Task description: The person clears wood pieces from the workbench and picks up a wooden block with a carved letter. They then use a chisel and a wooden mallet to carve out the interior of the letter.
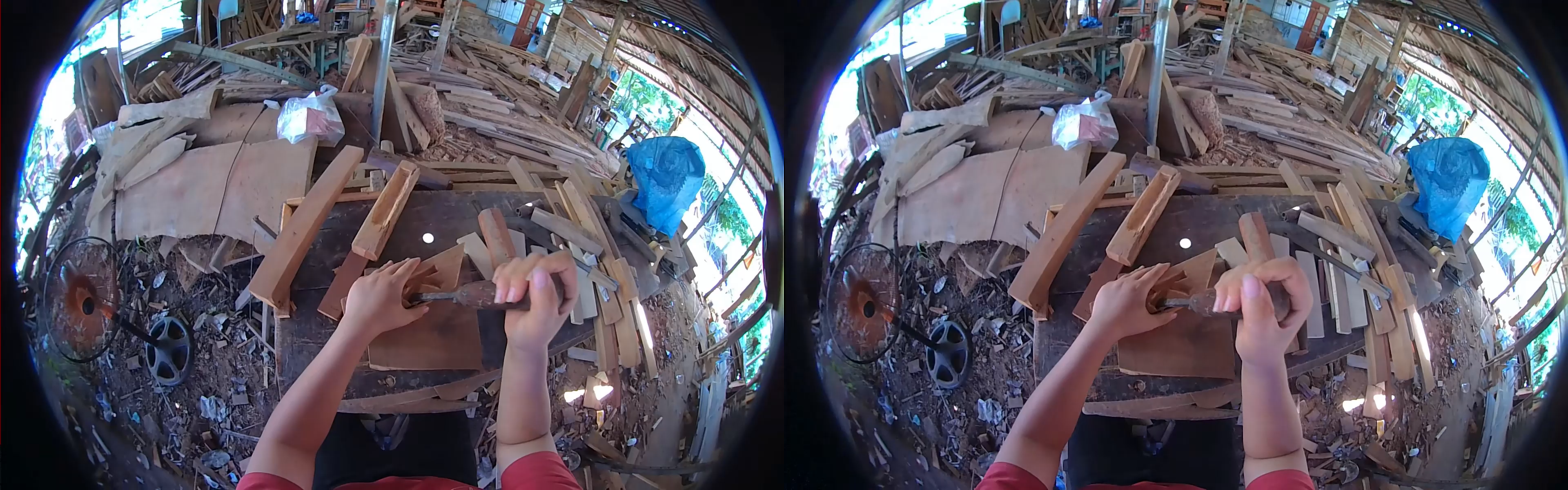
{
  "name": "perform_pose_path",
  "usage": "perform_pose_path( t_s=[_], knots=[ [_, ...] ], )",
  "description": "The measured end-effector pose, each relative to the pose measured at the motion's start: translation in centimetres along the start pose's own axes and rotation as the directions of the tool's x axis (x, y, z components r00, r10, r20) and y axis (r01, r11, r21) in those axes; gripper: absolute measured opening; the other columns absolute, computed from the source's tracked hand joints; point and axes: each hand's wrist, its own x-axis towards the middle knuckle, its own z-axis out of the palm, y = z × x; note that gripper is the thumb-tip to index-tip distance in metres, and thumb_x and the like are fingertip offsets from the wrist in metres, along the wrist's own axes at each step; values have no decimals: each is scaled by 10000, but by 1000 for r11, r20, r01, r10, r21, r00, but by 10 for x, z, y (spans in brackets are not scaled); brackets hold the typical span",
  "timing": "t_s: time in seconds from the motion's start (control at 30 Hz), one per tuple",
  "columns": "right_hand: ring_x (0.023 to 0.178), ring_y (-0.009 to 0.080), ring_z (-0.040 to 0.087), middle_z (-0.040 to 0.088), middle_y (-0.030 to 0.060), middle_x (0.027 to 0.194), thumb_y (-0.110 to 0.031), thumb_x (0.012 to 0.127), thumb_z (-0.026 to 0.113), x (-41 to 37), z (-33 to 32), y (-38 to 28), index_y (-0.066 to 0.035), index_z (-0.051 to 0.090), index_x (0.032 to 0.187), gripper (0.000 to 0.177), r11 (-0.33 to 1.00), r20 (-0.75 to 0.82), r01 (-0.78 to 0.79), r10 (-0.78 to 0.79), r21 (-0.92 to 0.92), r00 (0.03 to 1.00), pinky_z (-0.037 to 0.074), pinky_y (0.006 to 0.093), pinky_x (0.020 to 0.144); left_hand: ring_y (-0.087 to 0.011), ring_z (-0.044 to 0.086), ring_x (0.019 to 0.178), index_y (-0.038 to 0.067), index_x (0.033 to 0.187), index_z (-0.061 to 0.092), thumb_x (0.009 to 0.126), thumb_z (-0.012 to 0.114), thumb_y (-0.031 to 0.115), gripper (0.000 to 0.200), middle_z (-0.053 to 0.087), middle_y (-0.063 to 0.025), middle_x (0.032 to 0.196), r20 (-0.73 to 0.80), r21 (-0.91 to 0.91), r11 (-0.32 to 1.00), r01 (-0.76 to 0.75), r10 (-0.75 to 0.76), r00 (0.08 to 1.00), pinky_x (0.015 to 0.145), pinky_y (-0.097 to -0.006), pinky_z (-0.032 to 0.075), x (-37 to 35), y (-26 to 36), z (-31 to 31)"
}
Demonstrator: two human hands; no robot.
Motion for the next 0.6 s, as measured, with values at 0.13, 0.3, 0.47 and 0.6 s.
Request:
perform_pose_path(
  t_s=[0.13, 0.3, 0.47, 0.6],
  knots=[
    [424, 131, 393, 412, 32, 531, -137, 879, 432, -4, 2, -1, -73, 396, 801, 107, 999, -8, 32, -32, 9, 999, 373, 299, 497, -241, 567, 1025, 154, 1280, 444, 646, 675, 492, 755, 548, -75, 1192, -19, 19, 999, -45, 45, 999, 857, -348, 465, 3, -5, 2],
    [408, 140, 404, 428, 48, 523, -113, 869, 396, -25, -19, 9, -67, 394, 807, 77, 984, -150, 106, -85, 142, 985, 388, 299, 461, -246, 529, 1097, 128, 1252, 463, 653, 678, 449, 712, 545, -70, 1204, 42, -21, 1000, 19, -18, 999, 880, -353, 457, 5, -7, -1],
    [402, 147, 407, 414, 36, 504, -157, 862, 398, -52, -43, 13, -93, 372, 772, 113, 994, -257, 66, -40, 92, 966, 408, 328, 521, -239, 573, 1019, 131, 1260, 471, 629, 693, 470, 750, 557, -66, 1192, 18, -29, 1000, 9, -8, 1000, 847, -344, 469, 6, -10, 2],
    [401, 150, 407, 408, 34, 499, -161, 863, 399, -46, -44, 13, -93, 373, 764, 123, 995, -307, 54, -26, 85, 951, 410, 331, 530, -240, 587, 993, 131, 1259, 472, 622, 694, 480, 760, 582, -79, 1149, 62, -45, 997, 61, -58, 996, 834, -346, 475, 6, -4, -6]
  ],
)
